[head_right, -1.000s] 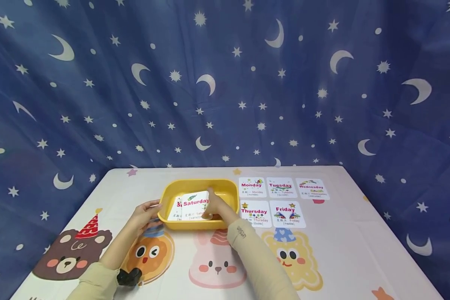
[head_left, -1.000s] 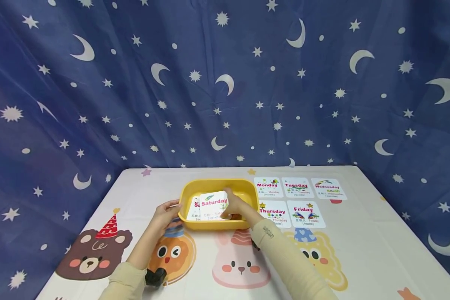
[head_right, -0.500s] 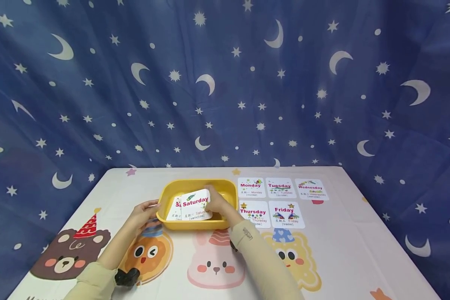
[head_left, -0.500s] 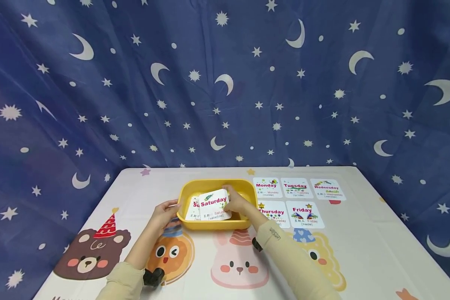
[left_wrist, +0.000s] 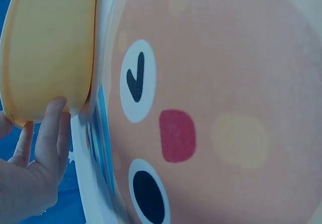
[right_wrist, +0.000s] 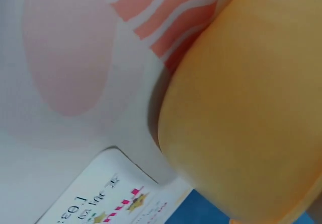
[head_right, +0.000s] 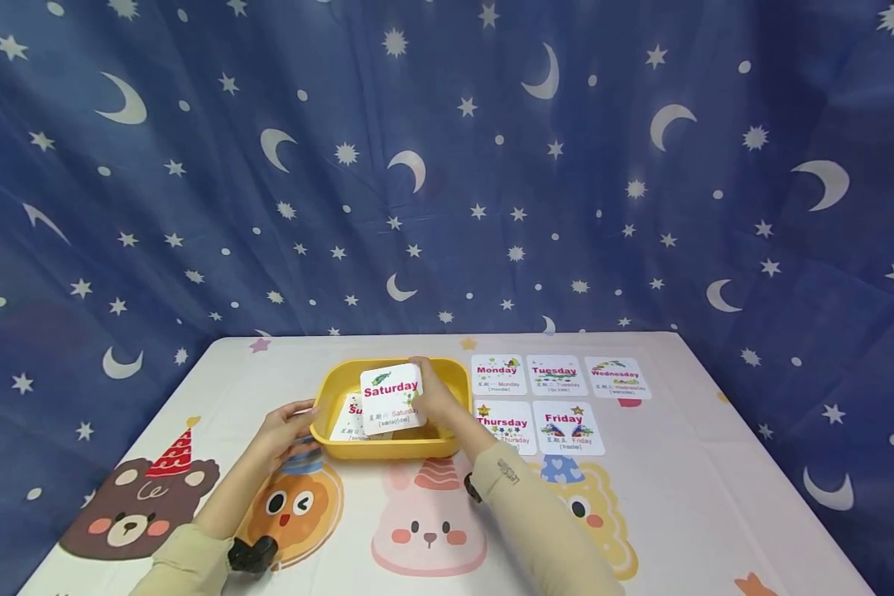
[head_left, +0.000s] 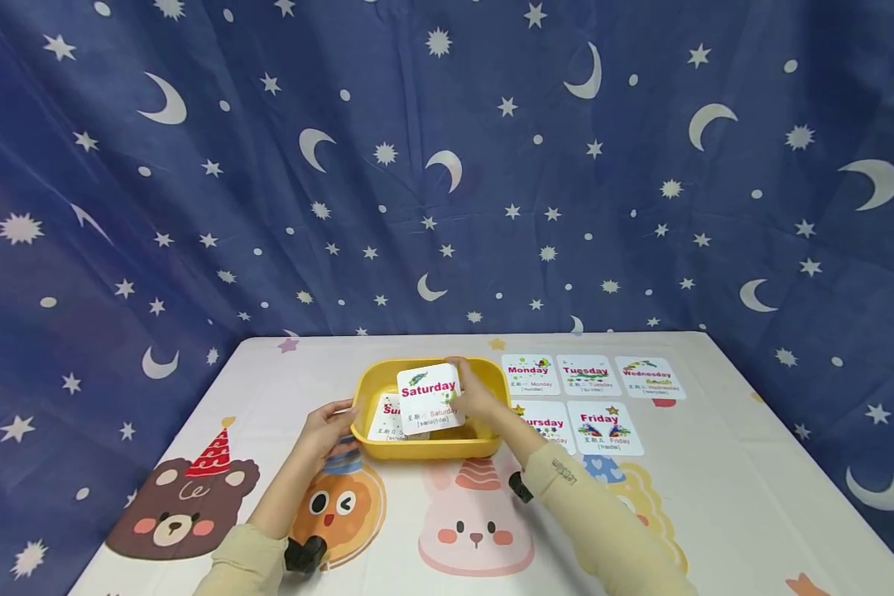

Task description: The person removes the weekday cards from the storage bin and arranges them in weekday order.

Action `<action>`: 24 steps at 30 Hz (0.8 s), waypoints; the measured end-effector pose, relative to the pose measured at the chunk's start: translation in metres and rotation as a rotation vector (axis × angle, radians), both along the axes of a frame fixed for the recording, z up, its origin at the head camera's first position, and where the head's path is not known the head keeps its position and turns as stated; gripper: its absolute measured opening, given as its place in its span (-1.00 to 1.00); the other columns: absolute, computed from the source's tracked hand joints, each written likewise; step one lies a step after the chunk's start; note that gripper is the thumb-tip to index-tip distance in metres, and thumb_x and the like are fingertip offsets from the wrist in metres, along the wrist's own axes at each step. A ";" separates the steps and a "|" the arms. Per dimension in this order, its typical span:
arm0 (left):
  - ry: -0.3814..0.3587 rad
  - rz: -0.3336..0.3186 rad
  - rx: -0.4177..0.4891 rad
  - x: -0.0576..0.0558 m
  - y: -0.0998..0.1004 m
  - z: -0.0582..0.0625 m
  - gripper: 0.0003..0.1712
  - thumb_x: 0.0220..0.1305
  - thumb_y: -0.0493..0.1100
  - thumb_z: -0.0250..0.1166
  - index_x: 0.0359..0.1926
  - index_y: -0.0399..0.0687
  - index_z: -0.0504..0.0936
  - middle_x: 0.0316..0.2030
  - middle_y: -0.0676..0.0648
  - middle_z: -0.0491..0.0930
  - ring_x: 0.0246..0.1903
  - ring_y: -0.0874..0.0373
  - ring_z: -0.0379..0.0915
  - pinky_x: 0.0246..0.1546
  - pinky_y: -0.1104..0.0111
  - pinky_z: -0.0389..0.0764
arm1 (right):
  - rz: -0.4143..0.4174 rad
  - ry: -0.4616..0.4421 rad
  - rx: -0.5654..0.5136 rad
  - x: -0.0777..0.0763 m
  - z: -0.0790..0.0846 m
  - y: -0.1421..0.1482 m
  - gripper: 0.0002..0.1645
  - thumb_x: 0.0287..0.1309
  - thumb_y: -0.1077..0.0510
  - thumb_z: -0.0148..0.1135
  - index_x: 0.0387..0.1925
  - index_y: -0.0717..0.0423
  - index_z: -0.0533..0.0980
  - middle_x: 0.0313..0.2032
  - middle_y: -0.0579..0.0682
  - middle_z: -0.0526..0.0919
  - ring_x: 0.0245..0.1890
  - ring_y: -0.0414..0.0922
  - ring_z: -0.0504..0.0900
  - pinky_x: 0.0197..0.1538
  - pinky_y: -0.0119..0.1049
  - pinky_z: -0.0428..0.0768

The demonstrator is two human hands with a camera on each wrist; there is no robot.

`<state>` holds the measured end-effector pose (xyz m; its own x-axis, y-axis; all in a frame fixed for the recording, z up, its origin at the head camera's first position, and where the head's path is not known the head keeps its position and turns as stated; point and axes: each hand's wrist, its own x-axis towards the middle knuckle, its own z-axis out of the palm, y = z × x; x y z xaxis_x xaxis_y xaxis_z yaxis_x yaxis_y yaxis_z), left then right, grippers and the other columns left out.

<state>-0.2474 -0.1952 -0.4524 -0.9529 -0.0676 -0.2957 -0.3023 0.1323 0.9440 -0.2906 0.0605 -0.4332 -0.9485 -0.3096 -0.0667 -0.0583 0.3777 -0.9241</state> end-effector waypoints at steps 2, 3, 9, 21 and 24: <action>-0.001 0.007 0.003 0.000 0.000 0.000 -0.49 0.39 -0.16 0.09 0.27 -0.30 0.29 0.08 -0.35 0.43 -0.32 0.23 0.57 -0.29 0.33 0.74 | -0.001 0.016 -0.019 0.001 0.001 0.002 -0.12 0.03 0.59 0.03 0.36 0.12 0.03 0.02 0.37 0.43 -0.48 -0.13 0.44 -0.53 -0.49 0.43; -0.001 0.009 0.003 0.000 0.001 0.000 -0.49 0.39 -0.16 0.09 0.27 -0.29 0.29 0.08 -0.34 0.44 -0.32 0.23 0.57 -0.29 0.32 0.74 | -0.006 0.020 -0.030 0.001 0.002 0.003 -0.13 0.03 0.58 0.03 0.36 0.13 0.04 0.05 0.37 0.41 -0.53 -0.16 0.40 -0.54 -0.50 0.41; 0.004 0.010 -0.011 0.001 0.003 0.001 -0.50 0.39 -0.16 0.08 0.27 -0.27 0.31 0.09 -0.36 0.43 -0.32 0.24 0.58 -0.28 0.32 0.74 | -0.018 0.056 -0.056 0.005 0.008 0.013 -0.13 0.04 0.56 0.02 0.37 0.15 0.03 0.13 0.40 0.35 -0.66 -0.24 0.22 -0.60 -0.55 0.28; 0.012 0.038 -0.014 0.002 0.007 0.006 -0.54 0.40 -0.21 0.04 0.25 -0.32 0.31 0.05 -0.37 0.45 -0.38 0.24 0.56 -0.32 0.31 0.74 | 0.010 0.109 -0.036 0.018 0.021 0.029 -0.13 0.06 0.52 0.03 0.40 0.11 0.03 -0.38 0.13 0.51 -0.69 -0.24 0.21 -0.57 -0.53 0.30; 0.017 0.047 -0.020 0.002 0.007 0.007 -0.55 0.40 -0.22 0.04 0.24 -0.34 0.32 0.02 -0.36 0.46 -0.40 0.24 0.55 -0.35 0.31 0.75 | -0.005 0.106 -0.023 0.020 0.024 0.035 -0.13 0.06 0.52 0.03 0.40 0.10 0.03 -0.50 -0.04 0.36 -0.70 -0.25 0.17 -0.58 -0.53 0.26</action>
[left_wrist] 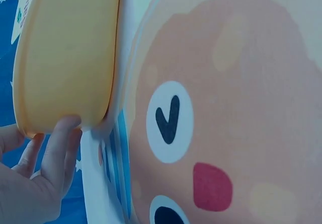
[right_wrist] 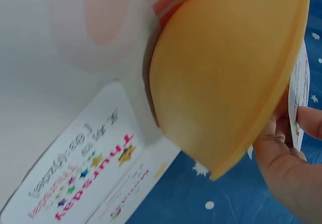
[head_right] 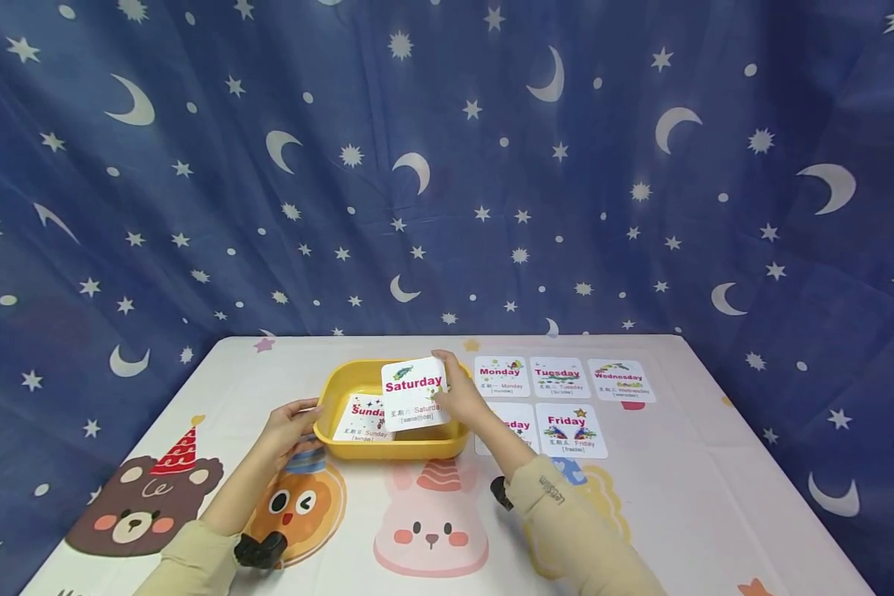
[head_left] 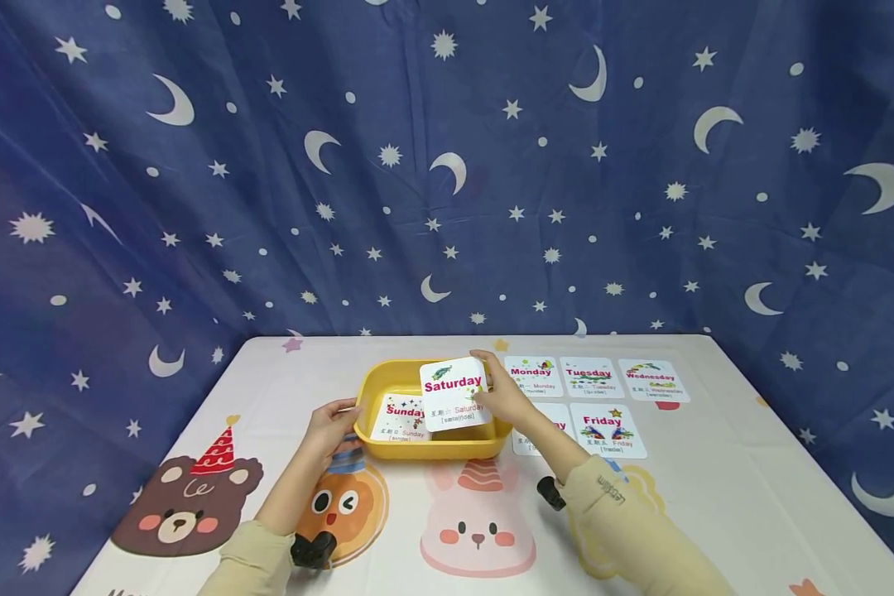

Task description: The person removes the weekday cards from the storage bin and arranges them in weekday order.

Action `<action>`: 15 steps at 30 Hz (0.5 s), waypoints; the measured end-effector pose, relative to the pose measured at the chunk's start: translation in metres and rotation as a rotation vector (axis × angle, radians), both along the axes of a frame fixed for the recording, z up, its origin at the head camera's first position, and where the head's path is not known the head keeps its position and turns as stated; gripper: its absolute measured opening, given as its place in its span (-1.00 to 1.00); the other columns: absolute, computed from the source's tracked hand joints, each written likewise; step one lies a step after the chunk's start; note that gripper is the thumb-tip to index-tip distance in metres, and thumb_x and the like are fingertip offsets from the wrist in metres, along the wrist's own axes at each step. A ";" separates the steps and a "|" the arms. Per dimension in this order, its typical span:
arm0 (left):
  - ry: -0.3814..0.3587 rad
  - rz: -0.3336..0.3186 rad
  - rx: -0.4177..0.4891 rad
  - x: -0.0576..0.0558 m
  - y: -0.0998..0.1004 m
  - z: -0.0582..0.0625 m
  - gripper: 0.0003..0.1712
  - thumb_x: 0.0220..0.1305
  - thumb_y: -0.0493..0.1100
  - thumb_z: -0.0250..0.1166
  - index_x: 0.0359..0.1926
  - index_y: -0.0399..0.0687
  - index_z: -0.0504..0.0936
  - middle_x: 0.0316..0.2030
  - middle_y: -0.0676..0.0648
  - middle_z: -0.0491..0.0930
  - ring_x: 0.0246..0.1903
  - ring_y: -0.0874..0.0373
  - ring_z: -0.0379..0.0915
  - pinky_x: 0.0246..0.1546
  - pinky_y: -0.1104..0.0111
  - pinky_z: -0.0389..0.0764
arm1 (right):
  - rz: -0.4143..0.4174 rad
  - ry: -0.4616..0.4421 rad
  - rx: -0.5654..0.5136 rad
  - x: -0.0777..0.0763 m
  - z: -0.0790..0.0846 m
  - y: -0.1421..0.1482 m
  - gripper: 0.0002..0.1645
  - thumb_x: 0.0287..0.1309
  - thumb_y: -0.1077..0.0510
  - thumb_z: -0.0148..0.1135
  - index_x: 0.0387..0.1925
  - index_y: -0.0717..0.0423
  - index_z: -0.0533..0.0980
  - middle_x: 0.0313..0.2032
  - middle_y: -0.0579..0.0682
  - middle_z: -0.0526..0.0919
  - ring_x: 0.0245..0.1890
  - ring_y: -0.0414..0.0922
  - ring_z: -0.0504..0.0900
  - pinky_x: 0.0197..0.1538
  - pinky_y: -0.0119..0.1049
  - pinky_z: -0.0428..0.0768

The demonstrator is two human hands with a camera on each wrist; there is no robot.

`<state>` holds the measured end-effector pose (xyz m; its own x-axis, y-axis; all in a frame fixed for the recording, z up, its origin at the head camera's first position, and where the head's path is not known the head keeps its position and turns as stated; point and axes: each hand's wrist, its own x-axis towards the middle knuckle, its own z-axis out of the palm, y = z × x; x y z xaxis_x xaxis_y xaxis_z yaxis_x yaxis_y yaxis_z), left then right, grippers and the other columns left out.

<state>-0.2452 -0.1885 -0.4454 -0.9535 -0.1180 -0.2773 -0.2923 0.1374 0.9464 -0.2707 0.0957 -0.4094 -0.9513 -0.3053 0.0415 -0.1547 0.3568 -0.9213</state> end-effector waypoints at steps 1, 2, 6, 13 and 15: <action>0.001 0.000 -0.003 0.000 0.000 0.000 -0.55 0.40 -0.23 0.04 0.23 -0.34 0.32 0.01 -0.36 0.47 -0.40 0.24 0.55 -0.35 0.32 0.74 | -0.008 -0.008 0.003 0.001 0.001 0.002 -0.13 0.06 0.51 0.03 0.40 0.08 0.03 -0.49 -0.05 0.35 -0.68 -0.25 0.19 -0.56 -0.54 0.27; 0.002 0.002 -0.003 0.000 0.000 0.000 -0.55 0.40 -0.23 0.04 0.23 -0.34 0.33 0.00 -0.36 0.47 -0.41 0.24 0.55 -0.36 0.32 0.74 | -0.014 -0.015 0.003 0.002 0.001 0.004 -0.13 0.07 0.52 0.02 0.40 0.08 0.03 -0.48 0.00 0.38 -0.67 -0.24 0.20 -0.55 -0.53 0.29; 0.003 0.003 -0.010 0.002 0.000 0.000 -0.56 0.40 -0.23 0.03 0.22 -0.35 0.33 0.00 -0.37 0.47 -0.40 0.23 0.56 -0.37 0.32 0.74 | -0.031 -0.039 -0.007 0.004 0.001 0.010 -0.13 0.10 0.53 0.01 0.40 0.07 0.03 -0.16 0.29 0.56 -0.51 -0.19 0.44 -0.41 -0.46 0.50; 0.012 0.002 -0.014 0.002 0.000 -0.001 -0.57 0.41 -0.23 0.03 0.22 -0.35 0.34 0.05 -0.39 0.45 -0.38 0.22 0.57 -0.33 0.30 0.75 | -0.069 -0.049 -0.013 0.010 0.001 0.019 -0.15 0.16 0.50 0.02 0.41 -0.01 0.02 0.05 0.36 0.50 -0.16 0.02 0.61 -0.17 -0.25 0.69; 0.017 0.001 -0.012 0.001 0.000 -0.001 -0.56 0.40 -0.23 0.03 0.23 -0.35 0.33 0.07 -0.41 0.43 -0.36 0.21 0.57 -0.33 0.31 0.75 | -0.066 -0.046 -0.018 0.012 0.002 0.023 -0.15 0.18 0.49 -0.01 0.42 -0.01 -0.01 0.04 0.36 0.50 -0.18 0.00 0.59 -0.18 -0.26 0.68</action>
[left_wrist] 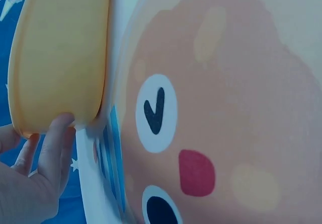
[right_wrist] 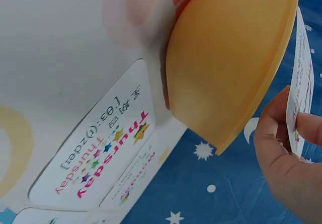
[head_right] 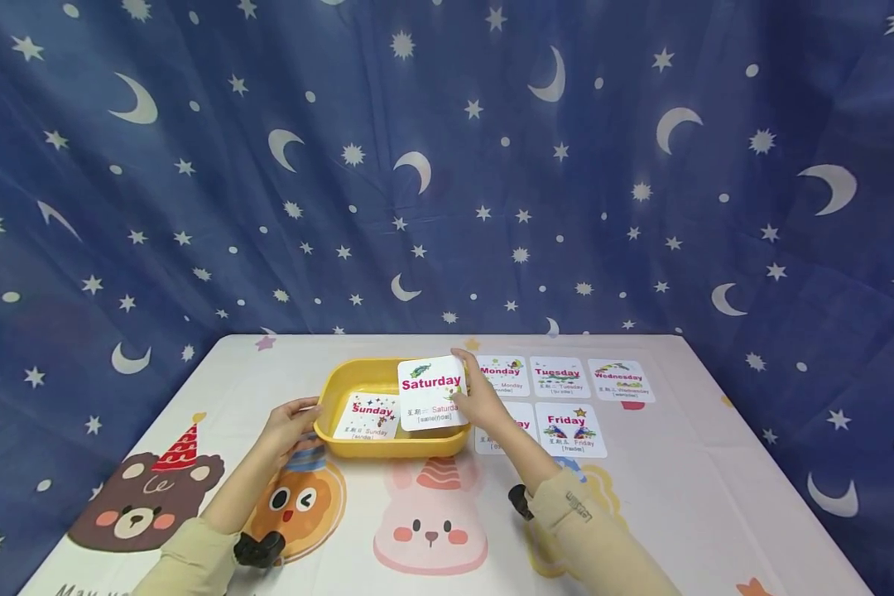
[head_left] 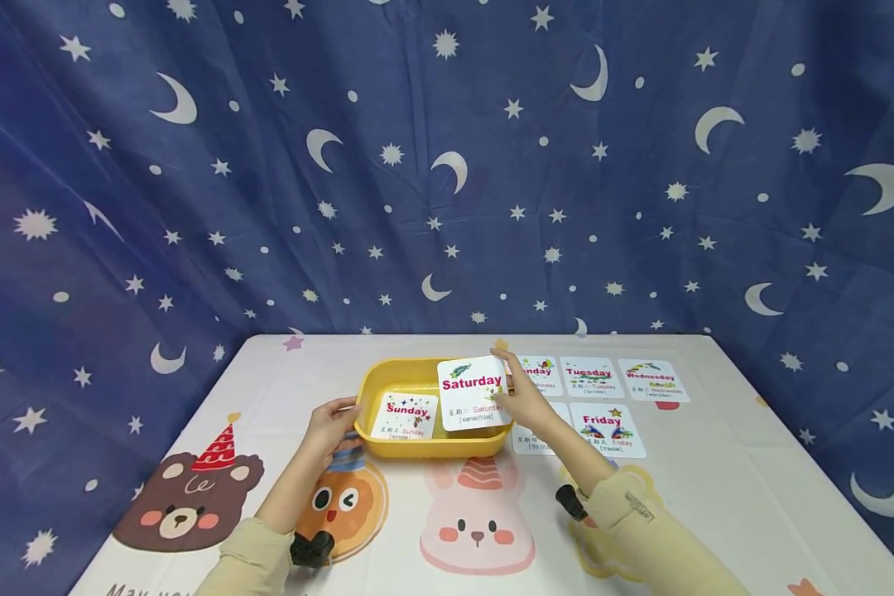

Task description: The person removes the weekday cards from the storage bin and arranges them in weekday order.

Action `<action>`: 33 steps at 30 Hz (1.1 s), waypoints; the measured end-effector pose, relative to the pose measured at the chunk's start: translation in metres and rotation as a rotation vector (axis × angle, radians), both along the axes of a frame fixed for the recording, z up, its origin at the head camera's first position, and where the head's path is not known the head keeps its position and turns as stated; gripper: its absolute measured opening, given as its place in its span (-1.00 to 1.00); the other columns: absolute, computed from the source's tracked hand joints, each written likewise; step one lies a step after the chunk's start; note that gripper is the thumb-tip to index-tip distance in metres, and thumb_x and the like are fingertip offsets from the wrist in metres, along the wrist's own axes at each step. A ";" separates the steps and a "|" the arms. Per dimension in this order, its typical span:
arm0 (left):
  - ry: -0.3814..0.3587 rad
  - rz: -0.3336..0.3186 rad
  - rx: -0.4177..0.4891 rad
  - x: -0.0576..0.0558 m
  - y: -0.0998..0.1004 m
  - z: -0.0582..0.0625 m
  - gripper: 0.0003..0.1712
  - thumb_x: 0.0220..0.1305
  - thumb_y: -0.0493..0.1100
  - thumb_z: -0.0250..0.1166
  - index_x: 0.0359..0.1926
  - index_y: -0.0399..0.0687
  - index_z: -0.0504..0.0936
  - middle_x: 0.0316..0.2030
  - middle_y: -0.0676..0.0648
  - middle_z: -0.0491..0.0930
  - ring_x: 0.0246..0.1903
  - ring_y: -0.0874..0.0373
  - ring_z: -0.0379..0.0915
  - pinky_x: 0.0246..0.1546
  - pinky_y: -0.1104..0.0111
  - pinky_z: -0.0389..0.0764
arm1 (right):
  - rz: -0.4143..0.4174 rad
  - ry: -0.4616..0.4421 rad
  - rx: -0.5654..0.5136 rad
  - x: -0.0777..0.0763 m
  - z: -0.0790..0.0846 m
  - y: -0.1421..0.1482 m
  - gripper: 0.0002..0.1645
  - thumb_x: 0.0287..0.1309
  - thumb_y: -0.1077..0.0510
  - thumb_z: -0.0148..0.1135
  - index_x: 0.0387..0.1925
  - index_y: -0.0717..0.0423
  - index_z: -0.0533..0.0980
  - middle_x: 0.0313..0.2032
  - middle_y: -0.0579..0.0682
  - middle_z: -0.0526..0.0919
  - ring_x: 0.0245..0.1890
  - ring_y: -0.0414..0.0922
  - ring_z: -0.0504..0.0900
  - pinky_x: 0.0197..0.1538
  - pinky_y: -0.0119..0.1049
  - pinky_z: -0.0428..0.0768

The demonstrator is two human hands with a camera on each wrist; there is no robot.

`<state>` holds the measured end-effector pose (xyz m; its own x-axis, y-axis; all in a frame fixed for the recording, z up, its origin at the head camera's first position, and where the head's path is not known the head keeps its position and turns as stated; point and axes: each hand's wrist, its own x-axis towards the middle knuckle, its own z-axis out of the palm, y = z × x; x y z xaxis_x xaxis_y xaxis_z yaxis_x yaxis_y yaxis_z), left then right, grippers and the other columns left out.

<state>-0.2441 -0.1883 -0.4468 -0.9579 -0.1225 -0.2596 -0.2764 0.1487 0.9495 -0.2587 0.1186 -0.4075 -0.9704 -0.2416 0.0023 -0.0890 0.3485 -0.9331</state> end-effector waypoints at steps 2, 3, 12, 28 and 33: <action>0.004 0.000 0.000 0.001 0.000 0.000 -0.56 0.41 -0.23 0.02 0.23 -0.34 0.33 0.09 -0.42 0.43 -0.34 0.20 0.58 -0.33 0.31 0.74 | 0.002 0.008 0.004 0.002 0.000 0.004 -0.15 0.18 0.49 -0.02 0.42 -0.01 -0.02 -0.01 0.32 0.51 -0.26 -0.05 0.55 -0.24 -0.32 0.64; 0.006 -0.001 -0.003 0.001 -0.001 0.000 -0.56 0.41 -0.23 0.02 0.23 -0.34 0.33 0.09 -0.42 0.43 -0.33 0.19 0.58 -0.33 0.32 0.74 | 0.002 0.008 0.007 0.003 0.000 0.006 -0.14 0.18 0.49 -0.02 0.42 -0.01 -0.03 -0.09 0.29 0.51 -0.32 -0.09 0.50 -0.29 -0.37 0.60; -0.006 -0.023 -0.015 0.000 -0.002 0.000 -0.55 0.42 -0.21 0.02 0.24 -0.33 0.32 0.08 -0.41 0.43 -0.31 0.17 0.58 -0.29 0.29 0.74 | -0.014 0.006 0.035 0.014 -0.004 0.031 -0.11 0.16 0.49 -0.01 0.43 -0.03 -0.05 -0.44 0.04 0.37 -0.57 -0.22 0.25 -0.57 -0.54 0.31; -0.008 -0.028 -0.007 0.000 -0.004 0.001 -0.52 0.40 -0.20 0.05 0.25 -0.34 0.30 0.04 -0.38 0.46 -0.31 0.17 0.58 -0.32 0.33 0.74 | -0.015 0.005 0.086 0.026 -0.001 0.070 -0.11 0.16 0.49 -0.01 0.44 0.05 -0.08 -0.53 -0.09 0.22 -0.58 -0.27 0.22 -0.49 -0.52 0.38; -0.012 -0.031 -0.014 0.000 -0.003 0.000 -0.53 0.40 -0.20 0.04 0.26 -0.32 0.31 0.04 -0.38 0.46 -0.32 0.17 0.58 -0.30 0.31 0.74 | -0.028 -0.003 0.122 0.033 -0.002 0.088 -0.10 0.16 0.49 0.01 0.44 0.09 -0.11 -0.47 0.07 0.39 -0.55 -0.24 0.32 -0.52 -0.49 0.40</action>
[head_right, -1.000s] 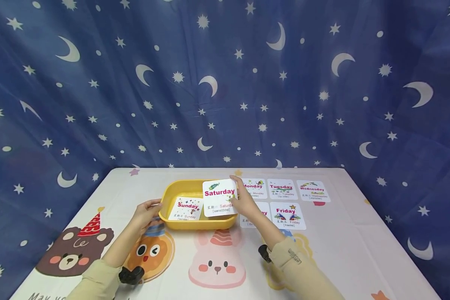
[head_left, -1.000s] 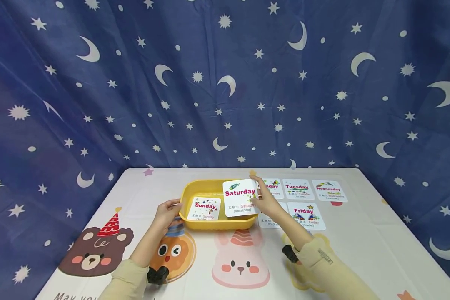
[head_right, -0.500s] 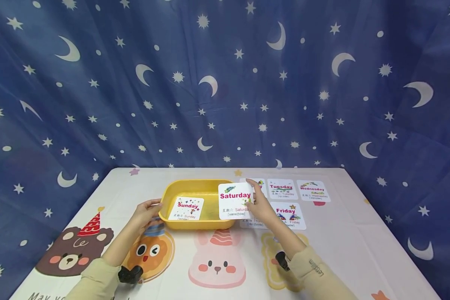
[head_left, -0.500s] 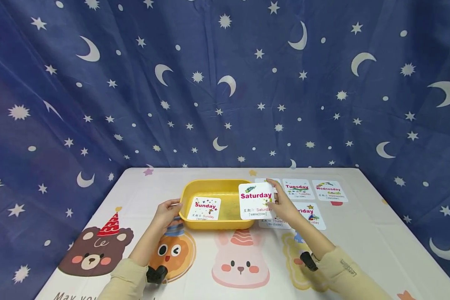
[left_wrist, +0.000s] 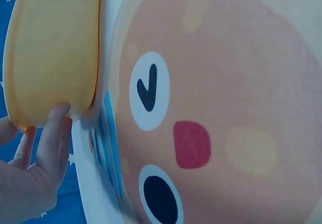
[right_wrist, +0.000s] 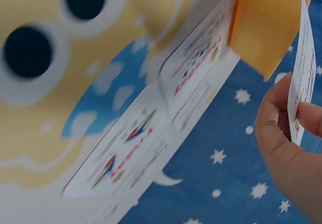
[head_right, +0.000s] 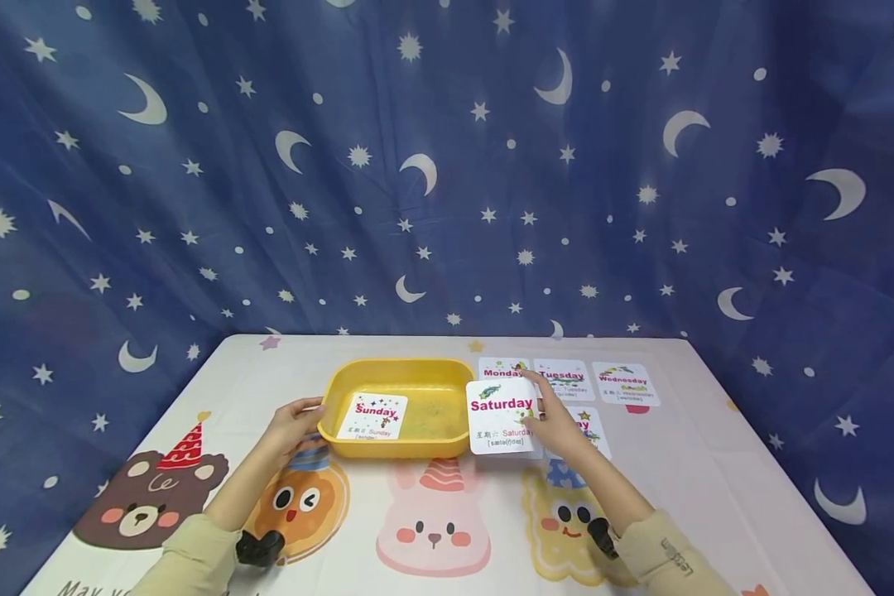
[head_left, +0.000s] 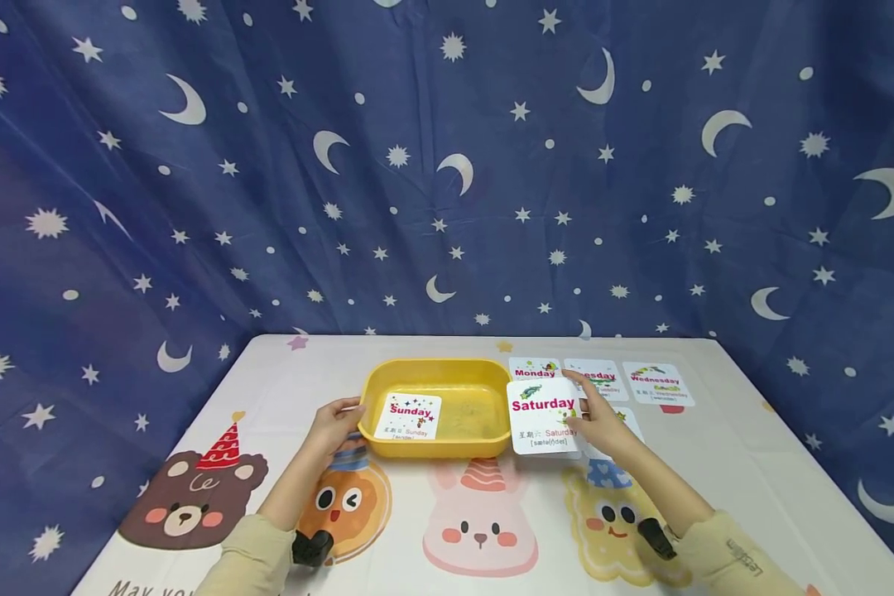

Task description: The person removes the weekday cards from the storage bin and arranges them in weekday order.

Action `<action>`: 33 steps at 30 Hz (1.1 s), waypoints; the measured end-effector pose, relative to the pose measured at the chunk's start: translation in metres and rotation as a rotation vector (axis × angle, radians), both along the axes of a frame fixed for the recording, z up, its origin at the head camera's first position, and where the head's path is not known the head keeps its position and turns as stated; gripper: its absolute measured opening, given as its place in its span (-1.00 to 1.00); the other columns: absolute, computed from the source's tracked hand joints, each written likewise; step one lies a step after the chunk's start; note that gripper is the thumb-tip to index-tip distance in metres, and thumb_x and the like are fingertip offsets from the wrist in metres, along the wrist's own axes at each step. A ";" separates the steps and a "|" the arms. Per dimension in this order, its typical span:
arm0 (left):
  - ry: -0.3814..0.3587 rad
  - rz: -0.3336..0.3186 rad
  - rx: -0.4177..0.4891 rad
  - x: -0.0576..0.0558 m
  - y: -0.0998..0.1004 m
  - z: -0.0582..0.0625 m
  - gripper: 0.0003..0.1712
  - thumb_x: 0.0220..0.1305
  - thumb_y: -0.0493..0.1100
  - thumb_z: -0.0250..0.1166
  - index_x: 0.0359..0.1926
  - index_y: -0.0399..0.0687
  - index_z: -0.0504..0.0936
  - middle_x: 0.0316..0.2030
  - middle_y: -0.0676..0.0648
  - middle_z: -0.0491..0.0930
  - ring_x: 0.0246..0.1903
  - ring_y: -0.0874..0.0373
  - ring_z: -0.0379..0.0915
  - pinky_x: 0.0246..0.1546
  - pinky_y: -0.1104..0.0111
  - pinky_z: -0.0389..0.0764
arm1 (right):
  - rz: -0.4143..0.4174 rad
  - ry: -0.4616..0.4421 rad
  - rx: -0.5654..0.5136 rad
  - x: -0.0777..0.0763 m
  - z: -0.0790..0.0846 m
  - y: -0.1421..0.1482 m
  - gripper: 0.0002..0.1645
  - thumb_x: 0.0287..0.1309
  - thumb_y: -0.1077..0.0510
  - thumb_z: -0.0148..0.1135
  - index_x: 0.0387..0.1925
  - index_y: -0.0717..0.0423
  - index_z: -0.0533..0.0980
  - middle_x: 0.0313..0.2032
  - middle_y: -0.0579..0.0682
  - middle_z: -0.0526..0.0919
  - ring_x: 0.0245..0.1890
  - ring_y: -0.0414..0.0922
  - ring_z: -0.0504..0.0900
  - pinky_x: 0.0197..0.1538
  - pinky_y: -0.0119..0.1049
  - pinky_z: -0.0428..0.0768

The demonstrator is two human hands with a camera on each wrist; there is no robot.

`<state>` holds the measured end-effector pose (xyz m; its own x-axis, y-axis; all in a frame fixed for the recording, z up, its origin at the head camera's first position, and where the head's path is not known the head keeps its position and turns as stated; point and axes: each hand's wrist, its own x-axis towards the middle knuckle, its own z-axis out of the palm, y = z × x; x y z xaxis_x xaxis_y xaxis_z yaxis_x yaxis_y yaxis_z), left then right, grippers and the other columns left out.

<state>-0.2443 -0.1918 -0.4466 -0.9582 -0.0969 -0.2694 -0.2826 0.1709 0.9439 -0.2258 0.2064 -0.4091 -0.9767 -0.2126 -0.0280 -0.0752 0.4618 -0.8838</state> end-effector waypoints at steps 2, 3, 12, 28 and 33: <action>-0.003 0.001 -0.004 0.000 0.000 -0.001 -0.54 0.41 -0.20 0.04 0.25 -0.32 0.31 0.03 -0.37 0.47 -0.34 0.19 0.57 -0.32 0.32 0.74 | -0.007 0.001 0.012 0.003 -0.001 0.008 -0.10 0.17 0.49 0.00 0.45 0.10 -0.13 -0.28 0.27 0.52 -0.44 -0.19 0.46 -0.46 -0.47 0.50; -0.002 0.002 -0.002 0.000 0.001 -0.001 -0.54 0.41 -0.20 0.04 0.25 -0.32 0.31 0.02 -0.37 0.47 -0.36 0.19 0.57 -0.33 0.32 0.74 | -0.011 0.003 0.014 0.004 -0.002 0.012 -0.09 0.18 0.49 -0.01 0.46 0.10 -0.14 -0.18 0.36 0.52 -0.38 -0.15 0.51 -0.43 -0.45 0.54; 0.001 0.008 0.006 0.001 0.001 -0.003 -0.54 0.40 -0.21 0.03 0.25 -0.31 0.31 0.02 -0.36 0.47 -0.37 0.22 0.55 -0.36 0.36 0.74 | -0.052 -0.071 0.024 0.012 -0.007 0.048 -0.12 0.30 0.41 -0.20 0.44 0.13 -0.43 0.15 0.52 0.25 -0.22 -0.15 0.57 -0.27 -0.50 0.57; -0.013 0.017 0.010 0.000 0.001 -0.001 -0.54 0.40 -0.21 0.05 0.25 -0.30 0.32 0.02 -0.35 0.47 -0.32 0.18 0.56 -0.30 0.32 0.74 | -0.199 -0.095 0.168 0.005 -0.026 0.117 -0.10 0.24 0.34 -0.16 0.37 0.41 -0.46 0.34 0.56 -0.22 0.32 0.41 -0.05 0.39 0.29 -0.06; -0.025 0.003 0.016 0.000 0.000 0.001 -0.53 0.41 -0.20 0.04 0.27 -0.31 0.29 0.06 -0.37 0.43 -0.26 0.13 0.57 -0.25 0.29 0.74 | -0.198 -0.104 0.193 -0.001 -0.029 0.144 0.06 0.23 0.23 0.08 0.35 0.46 -0.47 0.30 0.62 -0.22 0.28 0.46 -0.08 0.36 0.37 -0.08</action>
